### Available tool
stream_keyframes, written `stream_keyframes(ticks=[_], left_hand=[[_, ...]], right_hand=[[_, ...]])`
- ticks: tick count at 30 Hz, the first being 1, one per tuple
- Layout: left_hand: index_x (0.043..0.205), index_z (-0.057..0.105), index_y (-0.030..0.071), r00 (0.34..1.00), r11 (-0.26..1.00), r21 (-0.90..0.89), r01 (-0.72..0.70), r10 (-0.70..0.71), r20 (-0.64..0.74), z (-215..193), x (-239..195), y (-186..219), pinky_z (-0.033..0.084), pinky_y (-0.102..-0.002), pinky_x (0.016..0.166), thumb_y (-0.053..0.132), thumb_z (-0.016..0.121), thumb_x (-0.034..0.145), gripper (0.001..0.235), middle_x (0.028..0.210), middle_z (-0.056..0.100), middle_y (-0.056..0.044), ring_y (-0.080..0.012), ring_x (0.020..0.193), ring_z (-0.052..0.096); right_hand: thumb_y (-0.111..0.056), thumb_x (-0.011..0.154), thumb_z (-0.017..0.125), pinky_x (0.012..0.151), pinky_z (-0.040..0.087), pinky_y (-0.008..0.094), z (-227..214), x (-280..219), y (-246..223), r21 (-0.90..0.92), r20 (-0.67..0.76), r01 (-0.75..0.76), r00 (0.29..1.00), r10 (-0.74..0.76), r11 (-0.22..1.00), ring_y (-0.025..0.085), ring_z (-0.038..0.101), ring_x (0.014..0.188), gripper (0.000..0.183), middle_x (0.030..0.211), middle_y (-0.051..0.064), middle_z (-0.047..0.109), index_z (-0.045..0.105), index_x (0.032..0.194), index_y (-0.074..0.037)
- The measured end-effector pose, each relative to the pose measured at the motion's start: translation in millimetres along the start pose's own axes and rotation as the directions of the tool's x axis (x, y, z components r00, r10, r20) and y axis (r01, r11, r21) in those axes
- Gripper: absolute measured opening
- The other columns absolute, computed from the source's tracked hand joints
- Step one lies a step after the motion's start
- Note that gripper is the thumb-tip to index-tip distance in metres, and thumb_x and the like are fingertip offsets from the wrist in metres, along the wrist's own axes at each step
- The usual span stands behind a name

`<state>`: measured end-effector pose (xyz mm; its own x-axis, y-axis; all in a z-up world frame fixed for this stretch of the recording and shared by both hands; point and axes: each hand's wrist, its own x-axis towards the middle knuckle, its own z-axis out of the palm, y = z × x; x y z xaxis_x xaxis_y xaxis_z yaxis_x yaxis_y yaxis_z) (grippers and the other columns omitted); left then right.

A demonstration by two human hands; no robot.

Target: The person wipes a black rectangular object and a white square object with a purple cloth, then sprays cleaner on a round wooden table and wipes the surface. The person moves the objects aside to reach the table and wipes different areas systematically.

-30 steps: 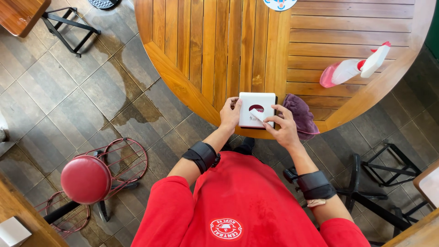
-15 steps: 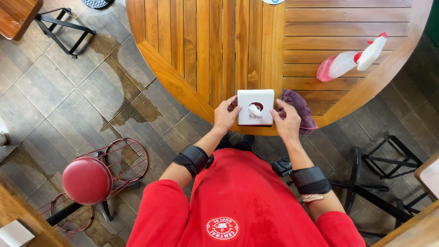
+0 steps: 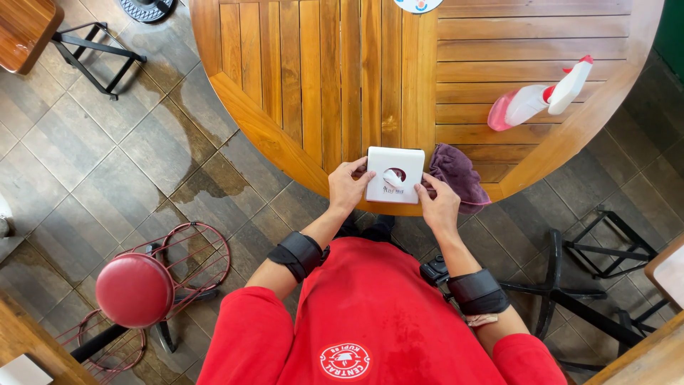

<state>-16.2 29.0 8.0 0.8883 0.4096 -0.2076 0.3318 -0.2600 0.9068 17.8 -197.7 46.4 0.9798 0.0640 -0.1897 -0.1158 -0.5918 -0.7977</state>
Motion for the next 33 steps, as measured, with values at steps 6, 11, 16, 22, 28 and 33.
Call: stream_keyframes(ticks=[6, 11, 16, 22, 28, 33], left_hand=[[0.118, 0.073, 0.002, 0.994, 0.988, -0.118, 0.100, -0.093, 0.062, -2.0, 1.5, 8.5, 0.061, -0.029, 0.082, 0.015, 0.082, 0.082, 0.040, 0.099, 0.080, -0.010, -0.0155, 0.087, 0.076], [0.117, 0.071, 0.003, 0.979, 0.984, -0.009, 0.178, -0.177, 0.097, -7.3, 6.8, 9.1, 0.061, -0.031, 0.082, 0.017, 0.085, 0.081, 0.041, 0.103, 0.077, -0.009, -0.0166, 0.092, 0.077], [0.115, 0.073, 0.004, 0.968, 0.979, 0.055, 0.197, -0.203, 0.146, -11.3, 14.8, 13.3, 0.061, -0.031, 0.083, 0.017, 0.085, 0.081, 0.038, 0.098, 0.080, -0.009, -0.0166, 0.091, 0.078], [0.107, 0.069, 0.003, 0.966, 0.977, -0.032, 0.213, -0.206, 0.155, -7.5, 14.8, 2.1, 0.061, -0.030, 0.080, 0.011, 0.083, 0.082, 0.030, 0.093, 0.079, -0.009, -0.0140, 0.086, 0.076], [0.112, 0.068, 0.004, 0.967, 0.975, -0.093, 0.200, -0.181, 0.179, -8.0, 19.2, -10.1, 0.061, -0.030, 0.079, 0.013, 0.086, 0.080, 0.038, 0.093, 0.079, -0.007, -0.0134, 0.087, 0.076], [0.139, 0.052, 0.011, 0.964, 0.965, 0.211, 0.155, -0.195, 0.183, -29.2, 23.3, 18.7, 0.059, -0.038, 0.081, 0.034, 0.093, 0.069, 0.084, 0.115, 0.071, -0.012, -0.0225, 0.093, 0.072]], right_hand=[[-0.015, 0.088, 0.079, 0.079, 0.056, 0.033, 0.0, 9.4, 8.5, -0.051, 0.030, 0.000, 1.000, 0.001, 0.999, 0.019, 0.071, 0.081, 0.038, 0.100, 0.015, 0.076, 0.074, 0.124, -0.005], [-0.015, 0.088, 0.079, 0.079, 0.057, 0.031, -5.8, 13.1, 3.8, 0.008, 0.095, -0.091, 0.991, 0.090, 0.996, 0.014, 0.072, 0.084, 0.036, 0.100, 0.013, 0.079, 0.074, 0.123, -0.006], [-0.011, 0.087, 0.079, 0.073, 0.062, 0.032, -5.7, 21.1, 2.7, 0.106, 0.160, -0.251, 0.959, 0.233, 0.962, 0.012, 0.071, 0.084, 0.031, 0.101, 0.011, 0.078, 0.074, 0.117, -0.005], [-0.006, 0.087, 0.078, 0.064, 0.062, 0.034, 0.0, 31.4, 10.4, 0.129, 0.229, -0.377, 0.911, 0.342, 0.917, 0.014, 0.070, 0.079, 0.024, 0.093, 0.009, 0.073, 0.070, 0.109, -0.003], [-0.010, 0.086, 0.079, 0.063, 0.062, 0.033, -3.6, 31.6, 10.0, 0.087, 0.258, -0.379, 0.902, 0.346, 0.921, 0.012, 0.069, 0.079, 0.024, 0.092, 0.007, 0.073, 0.068, 0.108, -0.004], [-0.025, 0.096, 0.075, 0.076, 0.056, 0.034, -12.0, 23.3, 33.3, -0.046, 0.131, 0.010, 0.991, -0.004, 0.999, 0.017, 0.070, 0.078, 0.022, 0.090, 0.009, 0.075, 0.073, 0.111, -0.008]])
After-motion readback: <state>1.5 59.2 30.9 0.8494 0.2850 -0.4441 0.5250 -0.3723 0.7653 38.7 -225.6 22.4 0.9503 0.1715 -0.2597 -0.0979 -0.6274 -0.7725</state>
